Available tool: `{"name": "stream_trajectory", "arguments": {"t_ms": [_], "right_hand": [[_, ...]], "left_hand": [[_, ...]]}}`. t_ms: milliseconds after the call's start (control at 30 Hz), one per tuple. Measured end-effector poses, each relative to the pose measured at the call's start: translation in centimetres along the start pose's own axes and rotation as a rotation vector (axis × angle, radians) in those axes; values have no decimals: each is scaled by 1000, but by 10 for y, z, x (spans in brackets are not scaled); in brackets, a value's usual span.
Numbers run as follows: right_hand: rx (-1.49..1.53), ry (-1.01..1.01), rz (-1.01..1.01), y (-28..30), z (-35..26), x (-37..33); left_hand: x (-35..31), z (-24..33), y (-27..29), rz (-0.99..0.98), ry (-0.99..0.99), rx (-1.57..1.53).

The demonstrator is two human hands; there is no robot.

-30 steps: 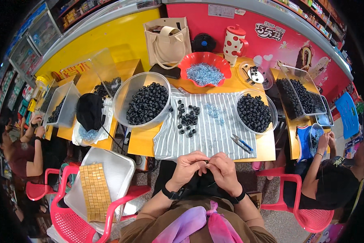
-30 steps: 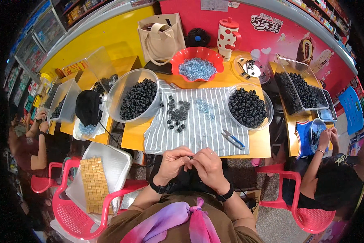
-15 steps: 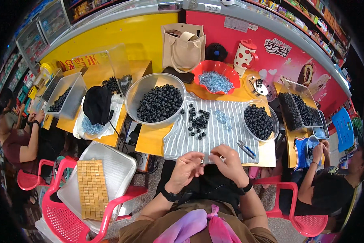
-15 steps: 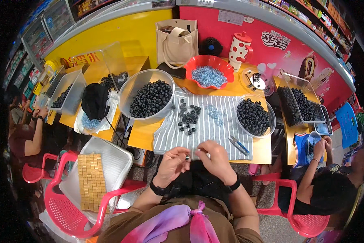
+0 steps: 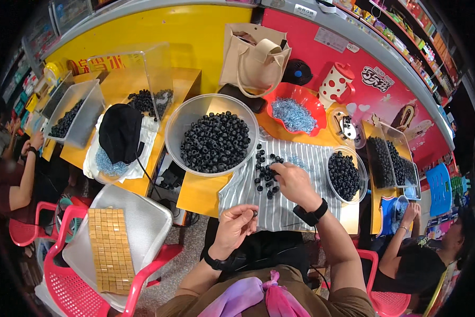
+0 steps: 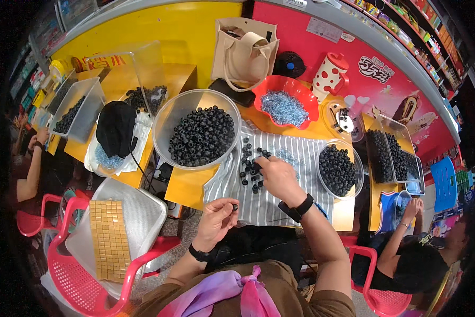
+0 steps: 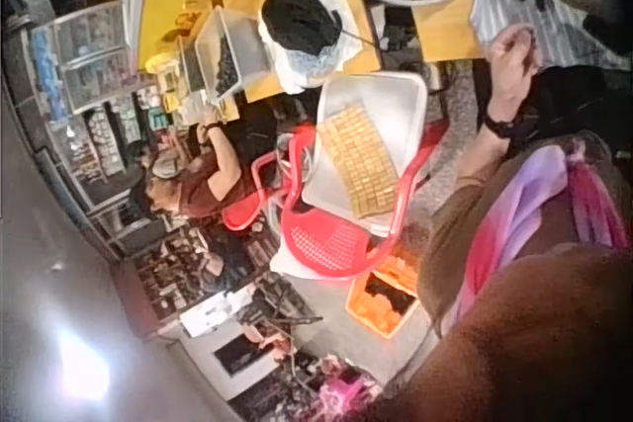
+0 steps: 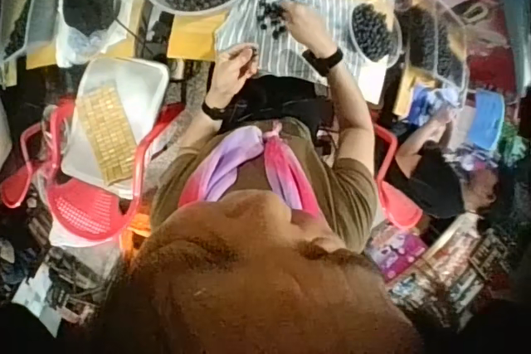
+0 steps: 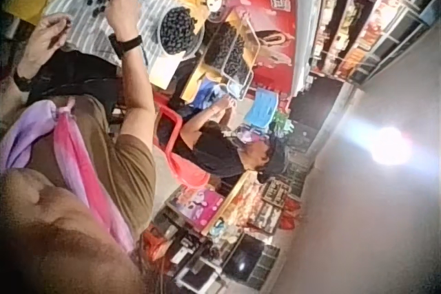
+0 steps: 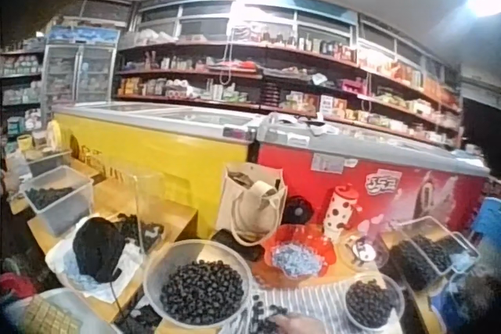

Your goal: Sorting and inspecting small dark round objects at a table.

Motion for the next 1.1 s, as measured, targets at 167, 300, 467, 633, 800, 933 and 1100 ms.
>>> {"name": "stream_trajectory", "arguments": {"t_ms": [167,300,467,633,800,933,1100], "right_hand": [[168,16,-81,7,4,-7],[141,-79,-26,21,18,-8],[124,-21,36,12,16,-1],[-117,87,61,-5,6,7],[-153,116,31,-14,-9,11],[-154,166,91,-13,-7,8],[206,-70,224,46,-9,-18]], "left_hand": [[4,1,4,-10,-43,63],[5,0,2,-35,-42,90],[6,-1,1,-12,-41,118],[7,-2,0,-37,-49,105],[4,-1,3,-33,-35,126],[5,-3,1,-24,-33,144],[0,1,3,15,-69,170]]}}
Point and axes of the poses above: each hand's wrist, its own x-axis towards the middle knuckle, its own y-axis out of the back of the hand, z = x × y, the point moved 4 cm from there along x, towards the middle knuckle, and after that the axes turned 13 degrees about z, right-handed, at the moved point
